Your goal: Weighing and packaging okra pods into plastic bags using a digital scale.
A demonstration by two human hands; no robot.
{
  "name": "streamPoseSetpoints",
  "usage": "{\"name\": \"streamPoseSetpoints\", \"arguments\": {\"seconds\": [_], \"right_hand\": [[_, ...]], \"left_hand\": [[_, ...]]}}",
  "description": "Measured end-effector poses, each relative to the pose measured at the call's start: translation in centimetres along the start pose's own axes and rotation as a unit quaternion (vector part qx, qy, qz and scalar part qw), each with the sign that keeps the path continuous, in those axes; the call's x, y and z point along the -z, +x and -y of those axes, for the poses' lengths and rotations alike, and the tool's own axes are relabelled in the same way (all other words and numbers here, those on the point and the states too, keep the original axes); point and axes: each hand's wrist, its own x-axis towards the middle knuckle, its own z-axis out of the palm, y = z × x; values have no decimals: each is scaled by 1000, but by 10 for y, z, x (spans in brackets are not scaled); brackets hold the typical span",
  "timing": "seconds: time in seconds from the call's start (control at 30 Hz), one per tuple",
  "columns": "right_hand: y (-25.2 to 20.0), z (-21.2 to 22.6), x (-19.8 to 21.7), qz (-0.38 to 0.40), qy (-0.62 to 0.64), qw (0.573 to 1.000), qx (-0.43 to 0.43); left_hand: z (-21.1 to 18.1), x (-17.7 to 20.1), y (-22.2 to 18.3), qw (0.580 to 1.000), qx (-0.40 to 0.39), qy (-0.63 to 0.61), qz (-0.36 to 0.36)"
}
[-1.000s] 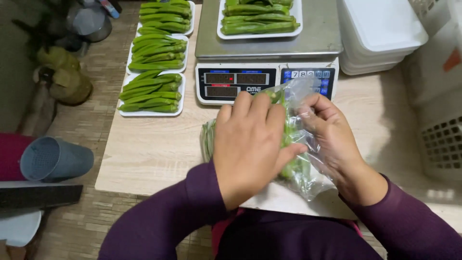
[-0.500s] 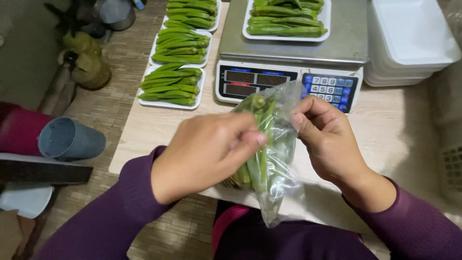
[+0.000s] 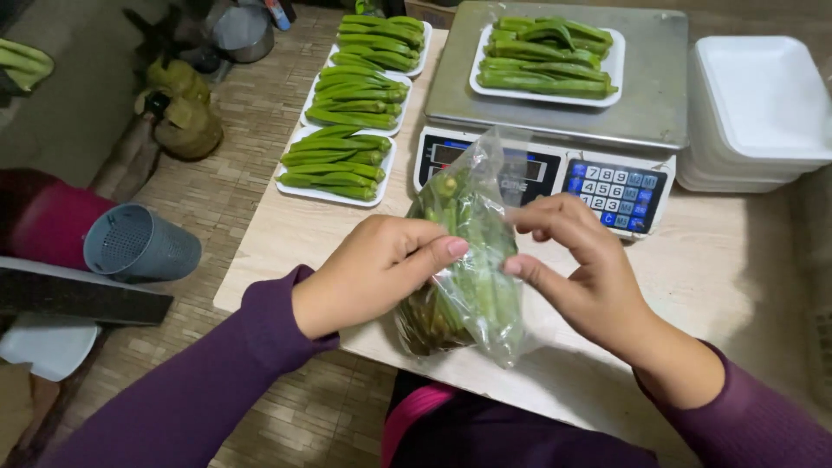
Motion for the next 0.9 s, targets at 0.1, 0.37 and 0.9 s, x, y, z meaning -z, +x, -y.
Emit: {"name": "streamPoseSetpoints", "arguments": {"seconds": [0.1, 0.37, 0.9], "right_hand": [[0, 3, -2, 47, -11, 999, 10], [8, 0, -2, 77, -140, 975, 155], [-54, -33, 36, 188, -55, 967, 165]], "left_hand": [[6, -3, 2, 996, -36, -78, 31], [-22, -6, 5, 998, -50, 23, -1], [0, -82, 26, 915, -259, 310, -11]]}}
